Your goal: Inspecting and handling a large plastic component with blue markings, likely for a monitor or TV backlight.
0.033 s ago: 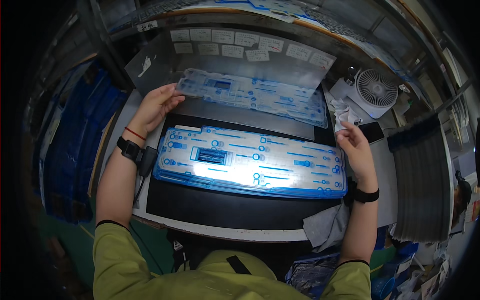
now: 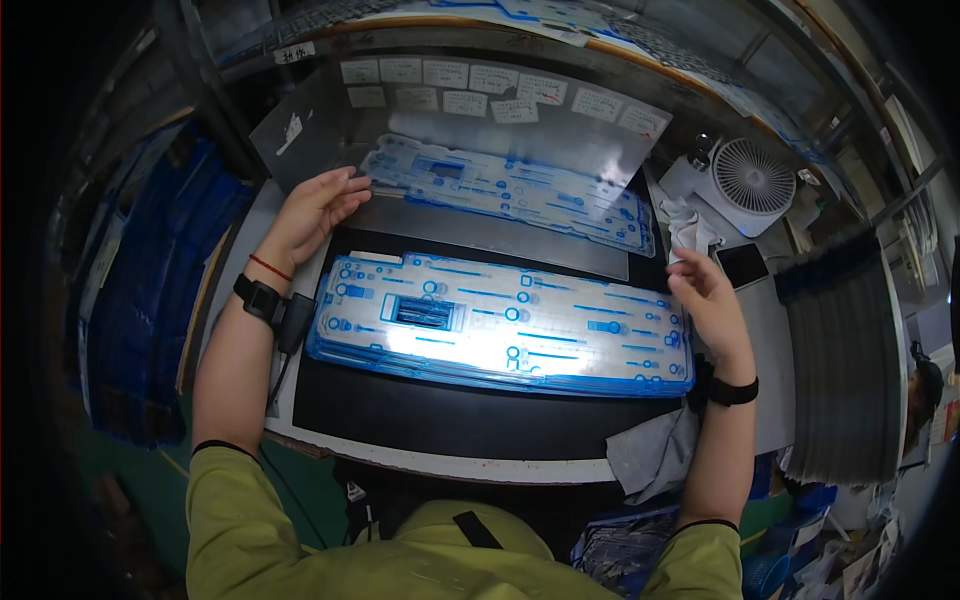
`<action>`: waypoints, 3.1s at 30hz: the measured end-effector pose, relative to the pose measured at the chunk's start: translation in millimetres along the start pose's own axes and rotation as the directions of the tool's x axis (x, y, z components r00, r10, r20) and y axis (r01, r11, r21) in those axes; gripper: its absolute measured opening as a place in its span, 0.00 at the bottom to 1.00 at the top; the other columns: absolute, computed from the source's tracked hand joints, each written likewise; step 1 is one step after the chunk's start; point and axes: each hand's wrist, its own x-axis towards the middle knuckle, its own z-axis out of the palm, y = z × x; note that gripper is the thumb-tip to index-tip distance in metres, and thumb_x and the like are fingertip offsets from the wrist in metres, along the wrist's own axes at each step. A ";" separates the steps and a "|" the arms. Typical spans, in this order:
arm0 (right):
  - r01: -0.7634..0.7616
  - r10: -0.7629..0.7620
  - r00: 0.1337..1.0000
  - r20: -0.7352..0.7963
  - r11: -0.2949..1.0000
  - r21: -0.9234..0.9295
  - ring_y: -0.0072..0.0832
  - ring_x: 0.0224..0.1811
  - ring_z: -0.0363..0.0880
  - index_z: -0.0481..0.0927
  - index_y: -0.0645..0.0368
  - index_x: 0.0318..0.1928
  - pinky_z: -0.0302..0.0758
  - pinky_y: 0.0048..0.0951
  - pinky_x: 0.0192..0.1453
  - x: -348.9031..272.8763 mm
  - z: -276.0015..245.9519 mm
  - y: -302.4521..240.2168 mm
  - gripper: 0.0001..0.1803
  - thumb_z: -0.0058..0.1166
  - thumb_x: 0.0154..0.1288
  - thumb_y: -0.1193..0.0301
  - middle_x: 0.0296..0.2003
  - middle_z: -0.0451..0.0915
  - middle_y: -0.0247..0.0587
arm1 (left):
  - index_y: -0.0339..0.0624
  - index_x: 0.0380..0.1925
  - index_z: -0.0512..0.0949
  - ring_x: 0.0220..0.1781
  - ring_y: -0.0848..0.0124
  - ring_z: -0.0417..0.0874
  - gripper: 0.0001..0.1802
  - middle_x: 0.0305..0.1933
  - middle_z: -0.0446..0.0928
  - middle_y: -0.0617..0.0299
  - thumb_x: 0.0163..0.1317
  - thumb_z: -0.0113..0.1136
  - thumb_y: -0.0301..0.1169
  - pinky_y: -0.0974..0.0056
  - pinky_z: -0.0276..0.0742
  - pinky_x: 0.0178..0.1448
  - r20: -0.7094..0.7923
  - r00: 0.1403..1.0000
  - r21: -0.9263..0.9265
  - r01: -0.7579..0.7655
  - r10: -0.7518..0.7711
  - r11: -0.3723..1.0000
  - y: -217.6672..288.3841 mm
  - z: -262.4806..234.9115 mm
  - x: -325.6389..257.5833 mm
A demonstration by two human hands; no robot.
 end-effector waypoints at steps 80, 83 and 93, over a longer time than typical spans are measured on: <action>0.075 -0.049 0.992 -0.115 0.968 0.238 0.16 0.39 0.77 0.66 0.64 0.62 0.73 0.19 0.41 1.8 0.0 -5.6 0.25 0.52 0.65 0.83 0.45 0.79 0.38 | 0.36 0.60 0.70 0.47 0.78 0.80 0.19 0.51 0.79 0.62 0.75 0.45 0.33 0.71 0.78 0.49 0.188 0.977 0.036 -0.108 0.099 0.994 4.4 1.1 -5.3; 0.076 -0.047 0.991 -0.125 0.968 0.239 0.16 0.39 0.77 0.66 0.65 0.61 0.73 0.18 0.42 1.5 0.9 -9.1 0.24 0.52 0.65 0.82 0.46 0.79 0.38 | 0.39 0.56 0.73 0.40 0.82 0.77 0.17 0.43 0.78 0.68 0.75 0.45 0.36 0.75 0.73 0.41 0.210 0.978 0.093 -0.027 0.007 0.995 9.4 7.7 -11.1; 0.086 -0.058 0.992 -0.109 0.960 0.267 0.16 0.38 0.76 0.68 0.64 0.60 0.72 0.17 0.41 3.1 -0.1 -4.6 0.21 0.52 0.67 0.80 0.44 0.79 0.35 | 0.40 0.48 0.76 0.27 0.85 0.70 0.12 0.33 0.76 0.72 0.73 0.50 0.35 0.80 0.65 0.29 0.228 0.973 0.186 -0.010 -0.033 0.982 5.2 6.6 -7.3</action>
